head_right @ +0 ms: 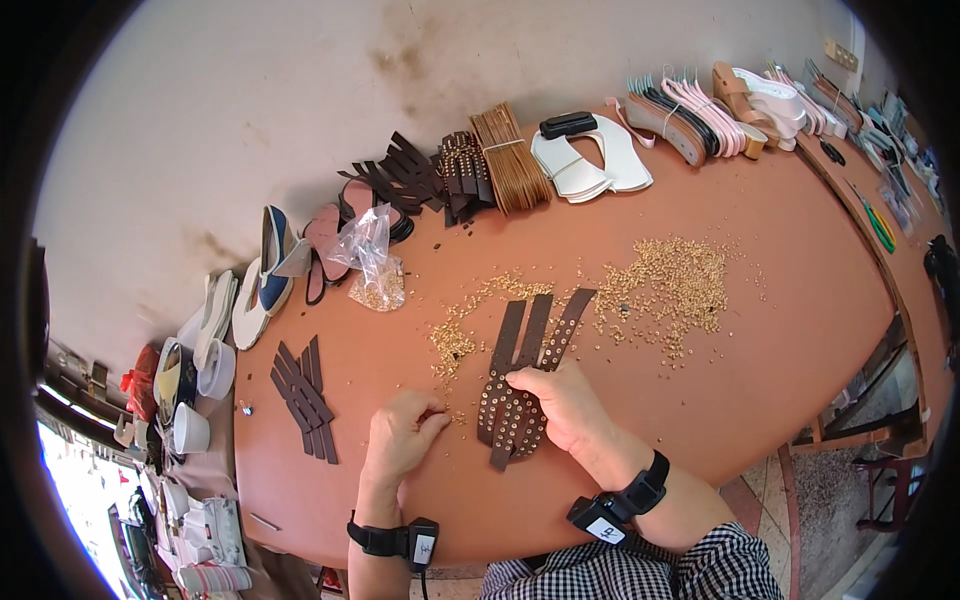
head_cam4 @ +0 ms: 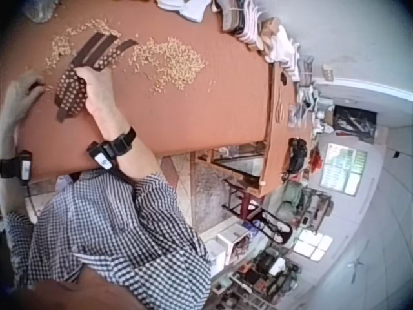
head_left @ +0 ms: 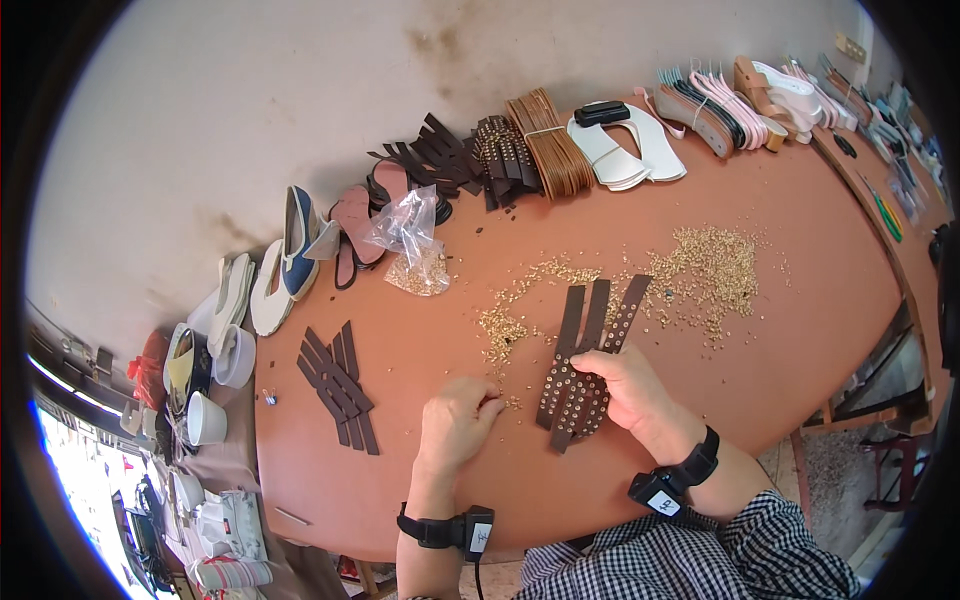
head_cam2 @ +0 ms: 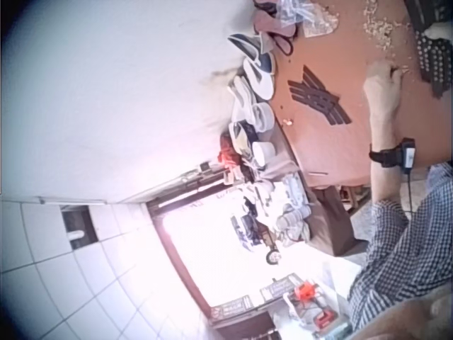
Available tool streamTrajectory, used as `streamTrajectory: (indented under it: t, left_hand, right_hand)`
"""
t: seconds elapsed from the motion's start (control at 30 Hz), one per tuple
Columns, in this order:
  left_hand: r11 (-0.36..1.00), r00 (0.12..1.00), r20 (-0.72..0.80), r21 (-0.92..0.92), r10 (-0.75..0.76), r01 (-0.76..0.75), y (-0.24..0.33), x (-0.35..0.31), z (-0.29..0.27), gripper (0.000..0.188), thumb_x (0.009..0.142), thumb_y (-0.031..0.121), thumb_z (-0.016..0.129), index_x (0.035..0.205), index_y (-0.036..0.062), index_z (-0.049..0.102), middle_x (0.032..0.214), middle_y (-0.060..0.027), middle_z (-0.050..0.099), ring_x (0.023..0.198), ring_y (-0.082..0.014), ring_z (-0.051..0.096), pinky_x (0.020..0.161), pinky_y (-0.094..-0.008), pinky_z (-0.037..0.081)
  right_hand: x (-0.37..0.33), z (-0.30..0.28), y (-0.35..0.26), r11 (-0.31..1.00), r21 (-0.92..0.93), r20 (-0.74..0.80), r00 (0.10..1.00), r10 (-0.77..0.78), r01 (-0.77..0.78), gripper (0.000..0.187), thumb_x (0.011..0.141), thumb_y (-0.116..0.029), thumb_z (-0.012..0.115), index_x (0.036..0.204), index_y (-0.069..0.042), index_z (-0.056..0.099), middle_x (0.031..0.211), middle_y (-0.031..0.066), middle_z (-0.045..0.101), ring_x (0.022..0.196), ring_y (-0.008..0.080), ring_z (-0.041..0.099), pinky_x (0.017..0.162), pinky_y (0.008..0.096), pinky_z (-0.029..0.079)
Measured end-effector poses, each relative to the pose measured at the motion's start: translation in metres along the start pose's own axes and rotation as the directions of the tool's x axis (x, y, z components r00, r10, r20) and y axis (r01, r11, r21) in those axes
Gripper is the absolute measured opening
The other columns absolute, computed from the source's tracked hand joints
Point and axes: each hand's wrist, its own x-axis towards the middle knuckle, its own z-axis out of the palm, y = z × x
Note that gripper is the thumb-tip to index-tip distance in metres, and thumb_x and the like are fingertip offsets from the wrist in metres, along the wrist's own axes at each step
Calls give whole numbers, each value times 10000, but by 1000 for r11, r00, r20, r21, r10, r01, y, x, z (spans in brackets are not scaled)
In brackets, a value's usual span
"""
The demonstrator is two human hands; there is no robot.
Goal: Attaching decorative metal studs to leather shoe straps on a workbench.
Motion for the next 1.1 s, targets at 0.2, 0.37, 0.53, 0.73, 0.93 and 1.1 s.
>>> streamTrajectory:
  t: [0.2,0.37,0.53,0.73,0.93,1.1]
  left_hand:
    - [970,999,11,242,35,-37,8,4,5,52,720,115,574,708,65,576,713,-92,579,694,-285,574,579,-391,468]
    - [944,987,91,314,-135,101,9,-2,0,97,722,140,522,712,69,588,709,-130,601,657,-322,586,591,-413,464]
    - [932,982,108,345,-155,110,9,-5,-2,102,718,146,533,705,62,589,697,-149,603,638,-330,588,593,-426,466]
    - [953,998,47,304,-36,20,-3,-8,-1,93,730,129,547,703,47,584,675,-146,595,597,-324,588,536,-408,479]
    - [956,995,56,287,-82,63,-1,-8,-4,80,734,138,551,726,71,594,705,-115,612,640,-319,590,578,-412,470]
    - [915,999,39,403,-7,-9,5,-9,-2,48,712,110,559,702,69,581,705,-101,577,652,-299,580,558,-401,471]
  right_hand:
    - [-1,1,0,1000,-4,9,1000,-1,1,206,739,56,530,928,-10,575,844,63,600,770,170,593,708,320,499]
    - [-2,1,0,999,21,25,999,31,-32,209,762,56,529,959,-8,559,862,62,586,769,168,591,693,313,505]
    - [-5,5,-1,997,28,44,997,70,-71,247,760,67,524,990,-19,551,873,62,592,785,177,600,714,323,508]
    - [-8,8,1,998,-16,50,997,55,-54,235,765,57,529,985,-23,549,873,53,589,786,165,599,701,310,507]
    - [-7,5,2,998,-30,51,997,52,-51,235,756,51,539,979,-24,556,877,51,592,777,157,596,700,305,504]
    - [-9,9,-1,997,-37,46,997,63,-61,226,759,51,536,974,-15,556,871,52,589,768,155,594,695,300,503]
